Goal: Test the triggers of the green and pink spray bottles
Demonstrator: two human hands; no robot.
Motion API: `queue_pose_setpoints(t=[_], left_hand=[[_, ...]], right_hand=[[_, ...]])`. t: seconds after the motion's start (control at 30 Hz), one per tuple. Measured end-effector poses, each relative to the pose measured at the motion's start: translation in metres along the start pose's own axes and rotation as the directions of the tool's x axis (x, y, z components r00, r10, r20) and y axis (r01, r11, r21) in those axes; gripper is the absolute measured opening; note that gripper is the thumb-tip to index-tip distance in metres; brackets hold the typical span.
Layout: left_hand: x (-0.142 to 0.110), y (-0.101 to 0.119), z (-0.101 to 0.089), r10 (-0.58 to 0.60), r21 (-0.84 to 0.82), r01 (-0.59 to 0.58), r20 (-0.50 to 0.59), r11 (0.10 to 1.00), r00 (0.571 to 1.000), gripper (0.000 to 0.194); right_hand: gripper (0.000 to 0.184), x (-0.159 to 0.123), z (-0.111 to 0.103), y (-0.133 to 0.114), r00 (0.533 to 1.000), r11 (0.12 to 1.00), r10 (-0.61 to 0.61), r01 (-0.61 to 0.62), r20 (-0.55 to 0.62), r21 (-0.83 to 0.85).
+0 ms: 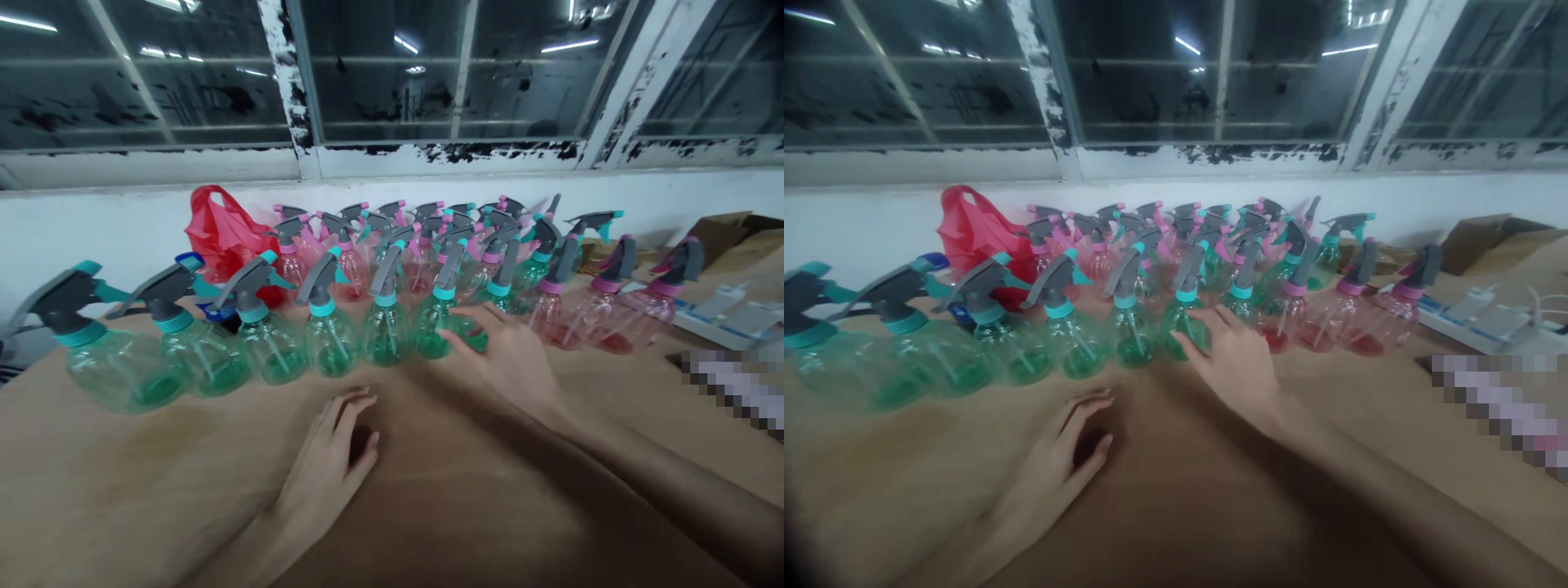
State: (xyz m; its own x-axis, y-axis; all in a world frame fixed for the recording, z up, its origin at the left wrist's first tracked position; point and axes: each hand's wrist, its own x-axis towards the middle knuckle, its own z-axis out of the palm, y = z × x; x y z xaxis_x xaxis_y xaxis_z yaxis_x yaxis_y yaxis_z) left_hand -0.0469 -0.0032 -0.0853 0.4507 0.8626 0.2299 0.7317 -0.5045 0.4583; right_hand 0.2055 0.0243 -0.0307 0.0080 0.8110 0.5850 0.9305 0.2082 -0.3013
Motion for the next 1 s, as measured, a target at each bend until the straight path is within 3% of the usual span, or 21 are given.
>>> queue_pose_setpoints(t=[0.13,0.27,0.47,0.77,1.0], left_hand=[[0.0,0.001,-0.001,-0.03,-0.018,0.03,-0.003,0.999,1.0,0.029],[0.0,0.002,-0.004,-0.062,-0.026,0.062,0.007,0.998,0.998,0.029],[0.002,0.001,-0.005,-0.084,-0.022,0.085,0.029,0.996,0.996,0.028],[0.004,0.011,-0.01,-0.107,-0.06,0.107,0.017,0.992,0.994,0.022],[0.016,0.024,-0.007,-0.111,-0.183,0.109,-0.002,0.977,0.994,0.026]], right_hand=[[0.051,0.008,0.001,0.02,0.994,0.994,0.095,-0.097,0.048,0.043],[0.067,0.022,0.015,0.016,0.983,0.986,0.156,-0.16,0.098,0.038],[0.066,0.036,0.03,0.008,0.96,0.967,0.252,-0.246,0.125,-0.061],[0.064,0.022,0.019,0.005,0.968,0.972,0.203,-0.182,0.146,-0.146],[0.055,-0.013,-0.009,-0.008,0.977,0.991,0.122,-0.108,0.173,-0.084]])
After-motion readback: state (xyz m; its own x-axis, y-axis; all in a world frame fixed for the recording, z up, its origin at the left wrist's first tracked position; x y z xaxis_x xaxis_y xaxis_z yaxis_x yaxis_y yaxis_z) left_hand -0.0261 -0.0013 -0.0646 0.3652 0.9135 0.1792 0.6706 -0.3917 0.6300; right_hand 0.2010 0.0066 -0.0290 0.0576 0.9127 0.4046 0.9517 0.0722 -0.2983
